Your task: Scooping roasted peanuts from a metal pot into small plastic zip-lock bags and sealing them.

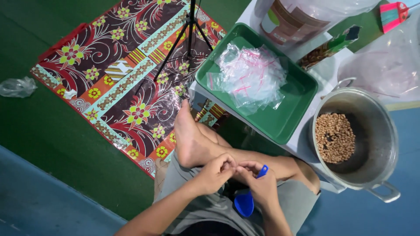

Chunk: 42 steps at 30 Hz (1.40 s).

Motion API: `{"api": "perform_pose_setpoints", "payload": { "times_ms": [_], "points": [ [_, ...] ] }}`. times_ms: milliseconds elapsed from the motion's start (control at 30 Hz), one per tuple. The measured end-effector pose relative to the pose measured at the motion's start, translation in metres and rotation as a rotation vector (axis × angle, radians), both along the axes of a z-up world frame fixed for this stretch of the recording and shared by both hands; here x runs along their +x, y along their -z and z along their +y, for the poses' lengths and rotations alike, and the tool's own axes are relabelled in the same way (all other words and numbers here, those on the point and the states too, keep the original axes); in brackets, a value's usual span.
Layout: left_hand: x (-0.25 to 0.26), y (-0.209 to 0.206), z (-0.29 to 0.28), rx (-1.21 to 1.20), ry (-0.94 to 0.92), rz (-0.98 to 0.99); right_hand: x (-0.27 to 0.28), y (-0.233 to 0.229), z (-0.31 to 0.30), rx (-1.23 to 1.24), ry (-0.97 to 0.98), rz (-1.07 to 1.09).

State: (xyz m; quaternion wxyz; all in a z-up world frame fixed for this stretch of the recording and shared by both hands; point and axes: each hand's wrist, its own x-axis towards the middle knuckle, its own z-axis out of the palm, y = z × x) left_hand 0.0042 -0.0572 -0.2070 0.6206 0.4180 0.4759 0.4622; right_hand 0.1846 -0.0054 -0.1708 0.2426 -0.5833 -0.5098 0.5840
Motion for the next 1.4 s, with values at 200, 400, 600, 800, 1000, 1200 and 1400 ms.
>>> {"api": "perform_pose_setpoints", "payload": {
  "times_ms": [200,400,600,800,1000,1200,1400],
  "points": [
    [0.002,0.005,0.004,-0.022,-0.065,0.083,0.006,0.002,-0.003,-0.030,0.053,0.008],
    [0.010,0.014,0.001,-0.136,0.028,-0.122,0.021,0.011,-0.001,-0.075,0.040,0.179],
    [0.017,0.012,0.001,-0.149,0.047,-0.321,0.026,0.020,-0.004,-0.009,0.047,0.131],
    [0.016,-0.039,0.006,-0.021,-0.015,0.340,0.027,0.024,-0.004,0.032,0.104,0.120],
    [0.021,-0.044,0.008,0.261,-0.112,0.499,0.029,0.032,-0.009,0.016,0.103,0.158],
    [0.024,-0.041,0.009,0.182,-0.116,0.478,0.024,0.030,-0.010,0.028,0.139,0.177],
    [0.022,-0.036,0.010,0.061,-0.111,0.429,0.027,0.032,-0.011,0.029,0.131,0.169]
  ]
}}
